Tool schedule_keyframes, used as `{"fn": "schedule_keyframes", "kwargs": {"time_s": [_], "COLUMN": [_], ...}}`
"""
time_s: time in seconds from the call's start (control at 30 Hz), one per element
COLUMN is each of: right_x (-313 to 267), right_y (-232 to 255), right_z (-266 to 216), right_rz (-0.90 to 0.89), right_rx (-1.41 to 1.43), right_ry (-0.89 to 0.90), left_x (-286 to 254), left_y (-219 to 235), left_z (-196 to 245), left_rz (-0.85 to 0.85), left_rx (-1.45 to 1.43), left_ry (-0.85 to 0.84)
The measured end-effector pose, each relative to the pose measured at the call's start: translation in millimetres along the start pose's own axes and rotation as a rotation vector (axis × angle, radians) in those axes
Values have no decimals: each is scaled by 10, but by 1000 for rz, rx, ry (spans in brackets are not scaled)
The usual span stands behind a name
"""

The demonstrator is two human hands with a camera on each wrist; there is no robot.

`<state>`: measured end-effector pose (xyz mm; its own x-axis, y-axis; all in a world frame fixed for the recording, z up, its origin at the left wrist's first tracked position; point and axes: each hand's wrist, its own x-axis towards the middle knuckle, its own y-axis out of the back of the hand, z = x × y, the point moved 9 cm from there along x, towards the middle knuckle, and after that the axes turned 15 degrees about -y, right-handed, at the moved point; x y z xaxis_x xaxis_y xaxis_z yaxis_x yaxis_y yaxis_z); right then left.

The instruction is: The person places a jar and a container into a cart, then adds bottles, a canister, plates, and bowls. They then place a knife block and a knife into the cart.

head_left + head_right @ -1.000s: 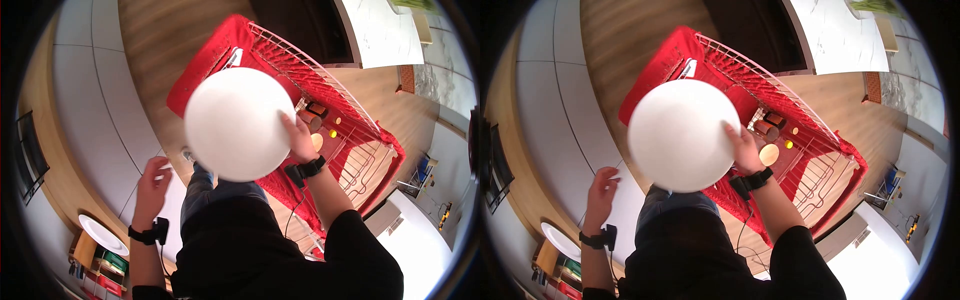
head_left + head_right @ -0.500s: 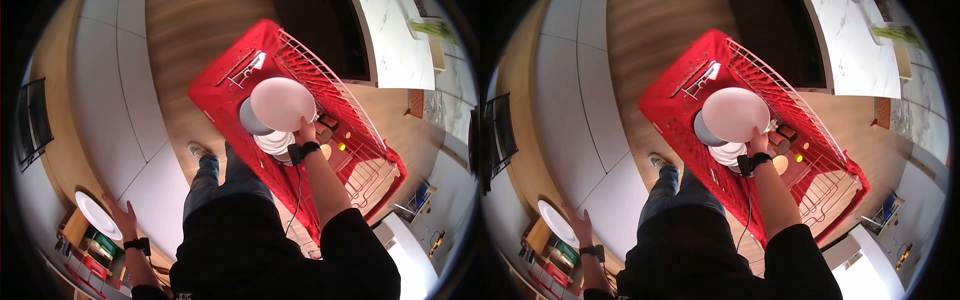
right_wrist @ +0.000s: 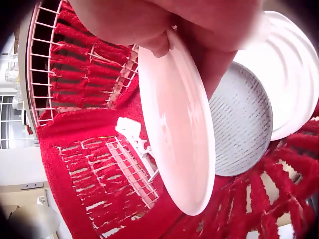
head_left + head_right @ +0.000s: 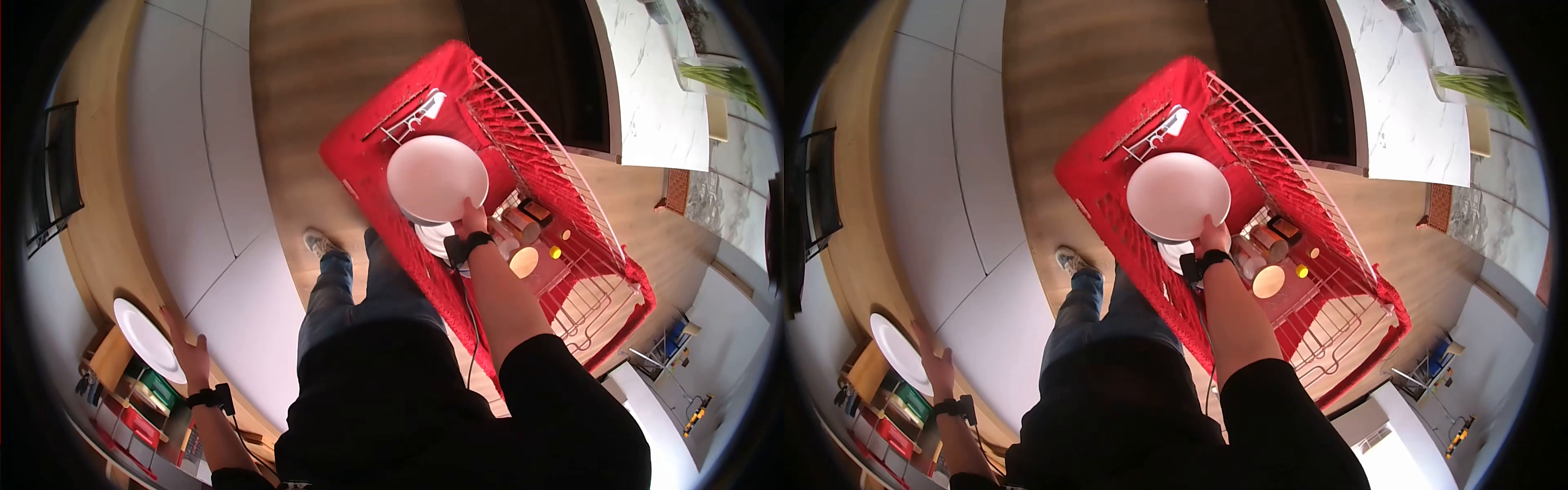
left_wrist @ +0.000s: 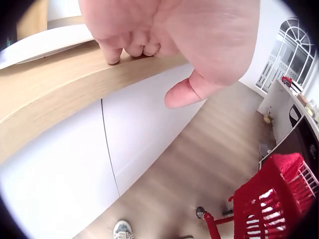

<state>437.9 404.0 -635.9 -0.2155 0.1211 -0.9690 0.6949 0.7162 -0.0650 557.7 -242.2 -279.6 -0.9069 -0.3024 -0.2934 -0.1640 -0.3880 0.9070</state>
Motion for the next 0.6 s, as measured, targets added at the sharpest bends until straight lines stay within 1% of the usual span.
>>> {"fn": "schedule_keyframes", "kwargs": {"time_s": [0.17, 0.23, 0.27, 0.33, 0.37, 0.4, 0.47, 0.5, 0.53, 0.6], "right_x": [174, 362, 396, 460, 792, 774, 711, 669, 655, 786], "right_y": [56, 224, 243, 397, 615, 596, 589, 579, 522, 554], "right_z": [180, 342, 369, 504, 698, 714, 691, 649, 624, 634], "right_rz": [9, 77, 75, 261, 283, 280, 404, 448, 446, 428], "right_rx": [-1, 51, 47, -177, -93, -98, -436, -488, -497, -621], "right_ry": [-11, -42, -44, -196, -234, -233, -254, -235, -235, -317], "left_x": [13, -3, 1, 4, 8, 9, 11, 4, -2, 23], "left_y": [-4, -9, -9, -6, -5, -4, -6, -8, -12, 1], "left_z": [-16, -53, -57, -61, -44, -35, -37, -40, -51, 7], "left_rz": [-1, -4, -7, -2, -3, -4, 3, 3, 6, 27], "left_rx": [-38, -47, -37, -27, -39, -52, -53, -52, -52, -33], "left_ry": [13, 27, 12, 1, 6, 12, 14, 13, 22, -17]}}
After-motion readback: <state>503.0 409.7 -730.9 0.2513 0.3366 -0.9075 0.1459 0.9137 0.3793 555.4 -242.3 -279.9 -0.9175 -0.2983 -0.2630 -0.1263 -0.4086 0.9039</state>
